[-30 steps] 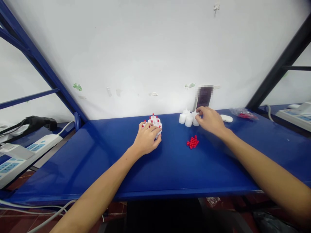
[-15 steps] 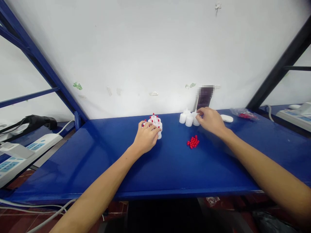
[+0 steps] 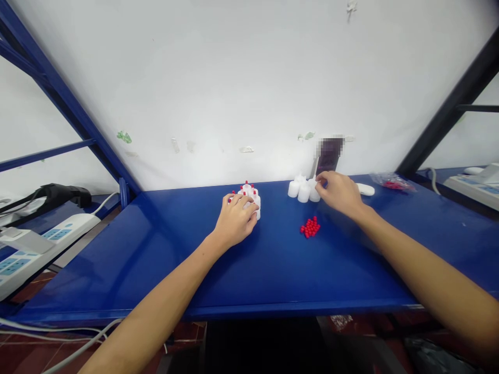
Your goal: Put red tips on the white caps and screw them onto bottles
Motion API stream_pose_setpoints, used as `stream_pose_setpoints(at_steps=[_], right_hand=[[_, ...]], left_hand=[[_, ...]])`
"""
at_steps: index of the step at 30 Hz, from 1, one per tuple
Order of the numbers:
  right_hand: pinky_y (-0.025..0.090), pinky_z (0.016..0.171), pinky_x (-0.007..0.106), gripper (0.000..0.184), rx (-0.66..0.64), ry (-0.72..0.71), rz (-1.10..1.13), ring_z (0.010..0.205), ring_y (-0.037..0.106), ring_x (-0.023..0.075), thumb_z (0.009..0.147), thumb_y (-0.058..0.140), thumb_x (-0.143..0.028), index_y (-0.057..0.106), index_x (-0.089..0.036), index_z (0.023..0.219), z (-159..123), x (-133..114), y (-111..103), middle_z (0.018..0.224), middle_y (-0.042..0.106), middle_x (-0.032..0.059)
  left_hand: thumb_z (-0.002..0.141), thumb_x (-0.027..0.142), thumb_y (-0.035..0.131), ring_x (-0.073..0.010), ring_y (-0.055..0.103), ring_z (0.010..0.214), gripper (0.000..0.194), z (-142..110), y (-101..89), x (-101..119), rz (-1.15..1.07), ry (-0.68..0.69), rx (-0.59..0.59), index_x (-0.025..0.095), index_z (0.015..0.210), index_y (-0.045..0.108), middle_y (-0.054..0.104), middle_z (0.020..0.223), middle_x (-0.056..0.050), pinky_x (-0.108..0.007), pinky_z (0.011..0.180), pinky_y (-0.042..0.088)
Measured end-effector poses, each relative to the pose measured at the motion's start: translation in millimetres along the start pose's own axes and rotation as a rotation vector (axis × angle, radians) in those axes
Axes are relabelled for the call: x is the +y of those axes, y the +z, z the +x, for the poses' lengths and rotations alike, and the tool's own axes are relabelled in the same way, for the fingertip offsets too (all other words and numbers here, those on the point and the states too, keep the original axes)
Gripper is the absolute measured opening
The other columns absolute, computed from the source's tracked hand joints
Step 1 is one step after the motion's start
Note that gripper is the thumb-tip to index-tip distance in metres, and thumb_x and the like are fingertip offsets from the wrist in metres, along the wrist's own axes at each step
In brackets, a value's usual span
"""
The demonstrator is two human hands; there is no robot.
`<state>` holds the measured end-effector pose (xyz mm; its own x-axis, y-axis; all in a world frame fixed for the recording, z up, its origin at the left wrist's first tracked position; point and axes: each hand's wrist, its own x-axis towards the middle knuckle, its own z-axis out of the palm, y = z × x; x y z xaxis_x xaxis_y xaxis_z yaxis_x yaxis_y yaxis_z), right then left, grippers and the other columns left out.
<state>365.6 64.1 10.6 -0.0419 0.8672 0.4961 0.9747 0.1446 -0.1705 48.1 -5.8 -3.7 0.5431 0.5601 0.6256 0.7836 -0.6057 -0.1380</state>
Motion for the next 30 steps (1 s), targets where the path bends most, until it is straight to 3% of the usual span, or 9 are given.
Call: stream_pose_setpoints(at_steps=[5,11,18,22,25,28,30], right_hand=[[0.037,0.061,0.033,0.024,0.057,-0.006,0.016,0.087,0.065,0.0263,0.086,0.049,-0.026,0.068,-0.022,0.101,-1,-2,-3,0.103,0.073,0.0061],[0.038,0.061,0.032,0.021,0.152,-0.031,0.06,0.083,0.065,0.025,0.085,0.051,-0.026,0.068,-0.022,0.096,-3,-6,-6,0.099,0.073,0.0069],[0.042,0.064,0.032,0.018,0.344,-0.101,0.168,0.078,0.063,0.0221,0.084,0.052,-0.022,0.068,-0.021,0.092,-5,-13,-9,0.092,0.071,0.0071],[0.046,0.066,0.031,0.014,0.387,-0.196,0.295,0.071,0.062,0.019,0.084,0.053,-0.022,0.067,-0.021,0.089,-12,-27,-12,0.087,0.071,0.0061],[0.048,0.067,0.031,0.015,0.277,-0.293,0.394,0.067,0.061,0.0178,0.086,0.052,-0.023,0.067,-0.02,0.09,-25,-44,-13,0.083,0.071,0.0054],[0.049,0.071,0.03,0.023,-0.063,-0.502,0.418,0.074,0.064,0.0183,0.091,0.047,-0.025,0.067,-0.021,0.103,-39,-63,-14,0.096,0.073,0.0069],[0.049,0.071,0.029,0.028,-0.213,-0.6,0.419,0.076,0.065,0.0179,0.093,0.045,-0.025,0.066,-0.022,0.111,-46,-71,-14,0.101,0.073,0.0067]], left_hand=[[0.092,0.018,0.052,-0.0216,0.06,0.098,0.017,2,-3.5,11,-0.111,0.12,0.031,0.019,0.095,0.069,0.069,0.107,-0.007,-0.04,0.092,0.039],[0.092,0.019,0.052,-0.0235,0.059,0.101,0.019,1,2.5,19,-0.078,0.155,-0.04,0.019,0.098,0.07,0.069,0.108,-0.008,-0.042,0.093,0.039],[0.092,0.025,0.054,-0.0286,0.058,0.108,0.02,-1,6.5,17,0.012,0.049,-0.082,0.018,0.1,0.071,0.068,0.113,-0.01,-0.048,0.094,0.038],[0.091,0.027,0.055,-0.0322,0.055,0.116,0.022,1,1.7,21,0.02,0.022,0.005,0.017,0.103,0.071,0.065,0.125,-0.012,-0.049,0.093,0.037],[0.092,0.023,0.051,-0.0275,0.061,0.106,0.022,2,-3.6,27,-0.066,0.092,0.021,0.018,0.101,0.071,0.068,0.117,-0.011,-0.044,0.089,0.037],[0.092,0.023,0.048,-0.0187,0.062,0.075,0.024,0,-6.8,37,-0.251,0.153,-0.112,0.017,0.099,0.07,0.07,0.081,-0.006,-0.038,0.079,0.037],[0.091,0.023,0.05,-0.0148,0.056,0.062,0.022,-1,-6.4,44,-0.419,0.11,-0.235,0.017,0.096,0.07,0.063,0.064,0.0,-0.036,0.076,0.038]])
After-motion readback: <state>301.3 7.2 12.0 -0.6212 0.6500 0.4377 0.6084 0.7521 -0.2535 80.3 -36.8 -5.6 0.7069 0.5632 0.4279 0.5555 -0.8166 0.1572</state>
